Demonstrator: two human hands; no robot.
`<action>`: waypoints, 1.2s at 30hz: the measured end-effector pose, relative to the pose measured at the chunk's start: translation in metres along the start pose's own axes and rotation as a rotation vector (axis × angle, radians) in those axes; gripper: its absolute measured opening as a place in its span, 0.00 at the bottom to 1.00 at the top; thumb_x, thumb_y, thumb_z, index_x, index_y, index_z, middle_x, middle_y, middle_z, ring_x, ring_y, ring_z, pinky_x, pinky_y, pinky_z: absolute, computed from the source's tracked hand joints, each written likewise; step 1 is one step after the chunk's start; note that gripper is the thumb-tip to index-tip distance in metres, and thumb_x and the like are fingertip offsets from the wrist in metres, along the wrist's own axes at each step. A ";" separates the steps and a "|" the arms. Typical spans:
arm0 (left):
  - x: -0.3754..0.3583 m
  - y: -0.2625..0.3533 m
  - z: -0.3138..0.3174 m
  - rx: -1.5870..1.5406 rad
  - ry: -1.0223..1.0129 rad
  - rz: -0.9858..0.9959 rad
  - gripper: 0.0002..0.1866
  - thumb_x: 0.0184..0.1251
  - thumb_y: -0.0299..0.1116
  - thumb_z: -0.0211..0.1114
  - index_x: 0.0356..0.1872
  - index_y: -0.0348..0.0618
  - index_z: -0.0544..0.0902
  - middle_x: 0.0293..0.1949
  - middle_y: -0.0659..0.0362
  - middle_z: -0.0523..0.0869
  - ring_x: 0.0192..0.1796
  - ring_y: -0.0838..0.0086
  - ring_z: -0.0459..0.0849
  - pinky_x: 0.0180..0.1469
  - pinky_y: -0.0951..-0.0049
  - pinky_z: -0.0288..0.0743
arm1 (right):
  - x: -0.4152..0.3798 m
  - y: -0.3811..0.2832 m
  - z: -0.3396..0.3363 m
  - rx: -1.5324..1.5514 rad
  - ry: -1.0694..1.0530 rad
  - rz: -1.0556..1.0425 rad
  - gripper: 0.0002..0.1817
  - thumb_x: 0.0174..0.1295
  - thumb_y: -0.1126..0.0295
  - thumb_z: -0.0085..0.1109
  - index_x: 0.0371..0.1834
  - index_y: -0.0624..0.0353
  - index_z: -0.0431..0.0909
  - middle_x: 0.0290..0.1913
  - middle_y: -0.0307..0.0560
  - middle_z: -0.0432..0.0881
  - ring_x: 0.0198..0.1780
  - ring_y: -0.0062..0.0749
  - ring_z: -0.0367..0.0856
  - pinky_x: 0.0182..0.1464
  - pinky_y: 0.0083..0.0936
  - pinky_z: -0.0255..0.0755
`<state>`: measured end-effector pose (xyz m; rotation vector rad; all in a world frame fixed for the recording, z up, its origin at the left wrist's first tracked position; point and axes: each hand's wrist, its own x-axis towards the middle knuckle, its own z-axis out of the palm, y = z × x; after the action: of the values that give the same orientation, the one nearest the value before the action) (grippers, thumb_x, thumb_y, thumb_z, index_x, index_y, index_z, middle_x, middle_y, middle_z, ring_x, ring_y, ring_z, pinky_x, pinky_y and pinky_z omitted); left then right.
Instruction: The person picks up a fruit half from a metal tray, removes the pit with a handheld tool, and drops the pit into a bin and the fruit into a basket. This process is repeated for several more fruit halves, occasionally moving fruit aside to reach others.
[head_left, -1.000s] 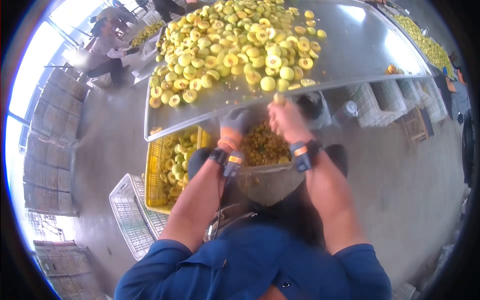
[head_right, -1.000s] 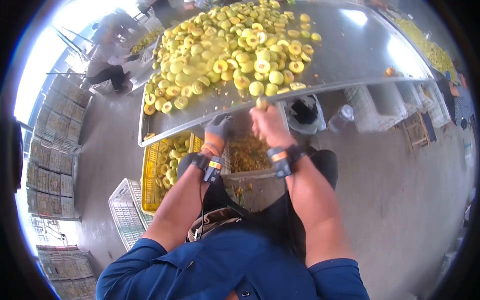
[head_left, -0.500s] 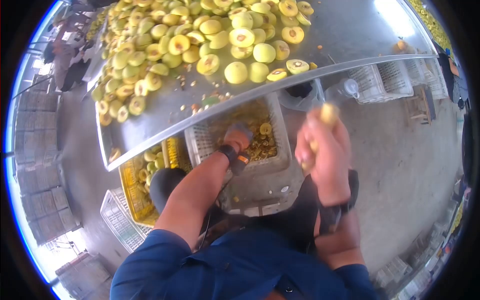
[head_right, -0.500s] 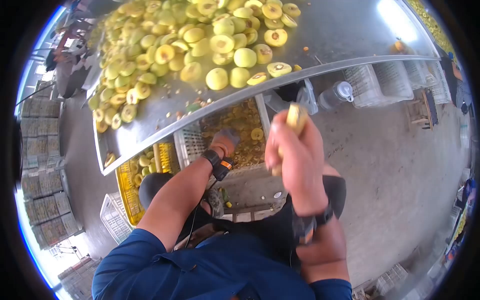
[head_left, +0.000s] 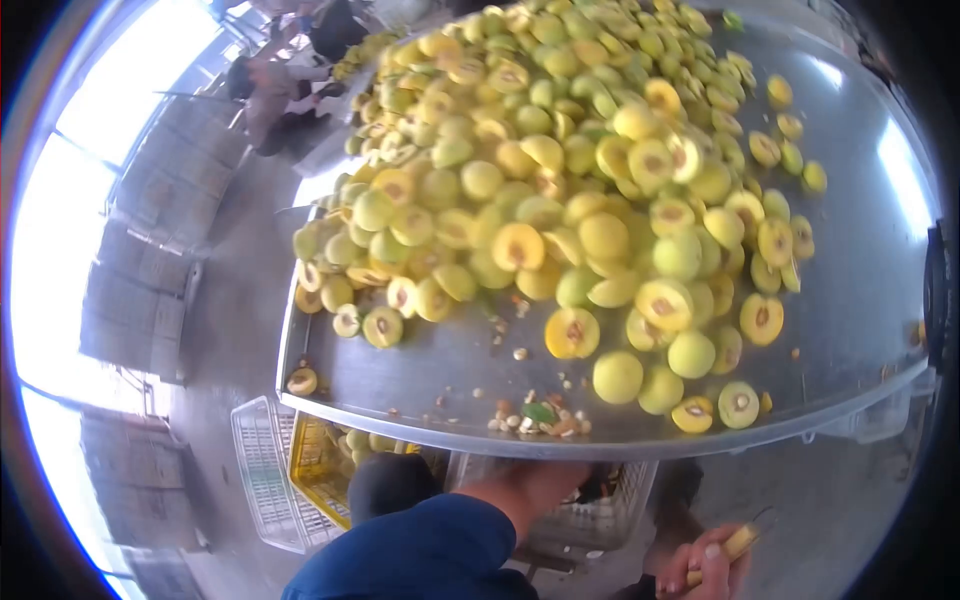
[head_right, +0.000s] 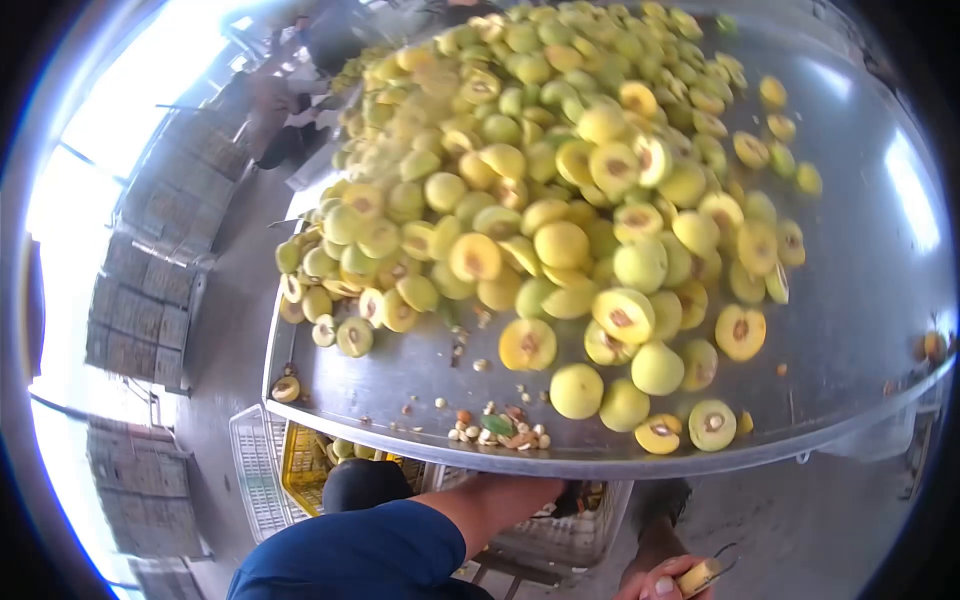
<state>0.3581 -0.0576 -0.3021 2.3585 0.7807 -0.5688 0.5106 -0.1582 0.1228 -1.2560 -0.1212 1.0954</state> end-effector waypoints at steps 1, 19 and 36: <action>-0.004 0.000 -0.003 -0.017 0.002 -0.004 0.16 0.72 0.40 0.65 0.56 0.48 0.90 0.56 0.50 0.91 0.55 0.53 0.90 0.56 0.55 0.84 | -0.002 -0.001 0.006 -0.005 0.000 0.004 0.02 0.77 0.75 0.52 0.46 0.60 0.75 0.25 0.34 0.71 0.22 0.19 0.69 0.21 0.21 0.65; -0.026 0.012 -0.016 -0.149 0.119 -0.097 0.20 0.75 0.37 0.60 0.63 0.45 0.85 0.58 0.47 0.90 0.56 0.52 0.90 0.59 0.55 0.82 | -0.044 0.037 0.022 -0.373 -0.214 -0.076 0.02 0.76 0.74 0.51 0.46 0.58 0.73 0.23 0.37 0.74 0.19 0.18 0.67 0.22 0.19 0.62; -0.011 0.013 0.015 -0.224 0.140 -0.123 0.20 0.73 0.38 0.62 0.60 0.43 0.88 0.56 0.47 0.90 0.56 0.53 0.89 0.59 0.56 0.81 | -0.015 0.016 0.020 -0.292 -0.030 0.262 0.05 0.76 0.77 0.52 0.50 0.57 0.72 0.26 0.35 0.73 0.21 0.15 0.67 0.21 0.18 0.61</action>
<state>0.3554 -0.0794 -0.3022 2.1710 1.0038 -0.3487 0.4812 -0.1566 0.1243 -1.5481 -0.1459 1.3583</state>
